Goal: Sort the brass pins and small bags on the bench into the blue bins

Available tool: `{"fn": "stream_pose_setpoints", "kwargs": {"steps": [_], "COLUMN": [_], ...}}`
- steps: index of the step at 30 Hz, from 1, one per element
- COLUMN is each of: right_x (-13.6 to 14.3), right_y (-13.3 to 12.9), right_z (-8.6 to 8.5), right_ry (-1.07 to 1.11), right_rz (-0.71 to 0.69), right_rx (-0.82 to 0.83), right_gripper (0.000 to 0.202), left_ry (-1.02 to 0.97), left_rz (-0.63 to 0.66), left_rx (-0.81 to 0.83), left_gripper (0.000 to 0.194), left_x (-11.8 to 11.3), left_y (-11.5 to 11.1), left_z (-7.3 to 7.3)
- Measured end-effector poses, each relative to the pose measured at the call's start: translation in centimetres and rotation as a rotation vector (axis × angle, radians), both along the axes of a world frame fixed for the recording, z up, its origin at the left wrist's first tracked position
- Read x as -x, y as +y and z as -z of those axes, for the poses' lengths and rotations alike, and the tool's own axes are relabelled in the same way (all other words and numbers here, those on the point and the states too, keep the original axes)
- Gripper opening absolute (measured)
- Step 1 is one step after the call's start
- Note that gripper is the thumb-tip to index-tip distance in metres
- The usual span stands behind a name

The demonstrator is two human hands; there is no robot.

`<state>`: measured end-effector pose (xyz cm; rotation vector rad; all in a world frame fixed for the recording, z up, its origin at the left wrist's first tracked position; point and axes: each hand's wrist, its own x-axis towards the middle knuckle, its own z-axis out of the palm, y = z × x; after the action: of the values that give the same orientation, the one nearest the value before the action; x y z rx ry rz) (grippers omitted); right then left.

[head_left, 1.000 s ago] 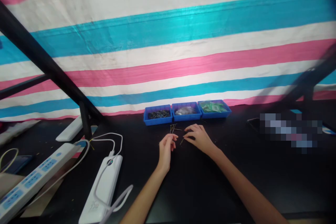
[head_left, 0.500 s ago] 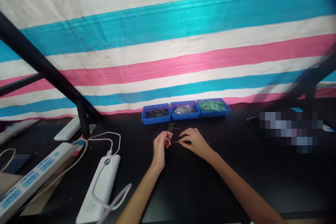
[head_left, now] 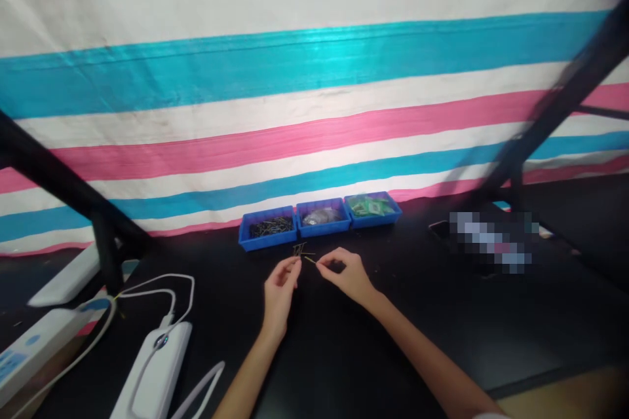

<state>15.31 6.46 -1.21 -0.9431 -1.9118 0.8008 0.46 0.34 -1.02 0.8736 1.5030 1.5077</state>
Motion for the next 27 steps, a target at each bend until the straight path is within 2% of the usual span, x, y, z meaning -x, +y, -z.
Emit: {"fn": "stream_pose_setpoints", "kwargs": {"steps": [3, 5, 12, 17, 20, 27], "right_x": [0.2, 0.3, 0.3, 0.3, 0.4, 0.5], "right_y": [-0.3, -0.5, -0.6, -0.8, -0.8, -0.9], "right_z": [-0.4, -0.5, -0.6, -0.2, 0.1, 0.0], "right_ry": [0.066, 0.089, 0.155, 0.143, 0.142, 0.135], "right_rz": [-0.009, -0.02, -0.059, -0.102, -0.109, -0.132], "right_rx": [0.111, 0.172, 0.291, 0.309, 0.308, 0.335], "right_gripper": [0.01, 0.012, 0.02, 0.02, 0.018, 0.021], "left_ry": [0.079, 0.11, 0.08, 0.053, 0.078, -0.007], "left_rz": [0.138, 0.17, 0.154, 0.181, 0.177, 0.09], "left_rx": [0.015, 0.003, 0.034, -0.011, -0.029, -0.023], "left_gripper": [0.028, 0.026, 0.028, 0.02, 0.023, 0.022], "left_x": [-0.1, -0.2, 0.0, -0.6, -0.9, -1.1], "left_y": [0.1, 0.1, 0.1, -0.2, -0.4, -0.3], "left_z": [0.2, 0.4, 0.6, 0.1, -0.1, -0.1]}}
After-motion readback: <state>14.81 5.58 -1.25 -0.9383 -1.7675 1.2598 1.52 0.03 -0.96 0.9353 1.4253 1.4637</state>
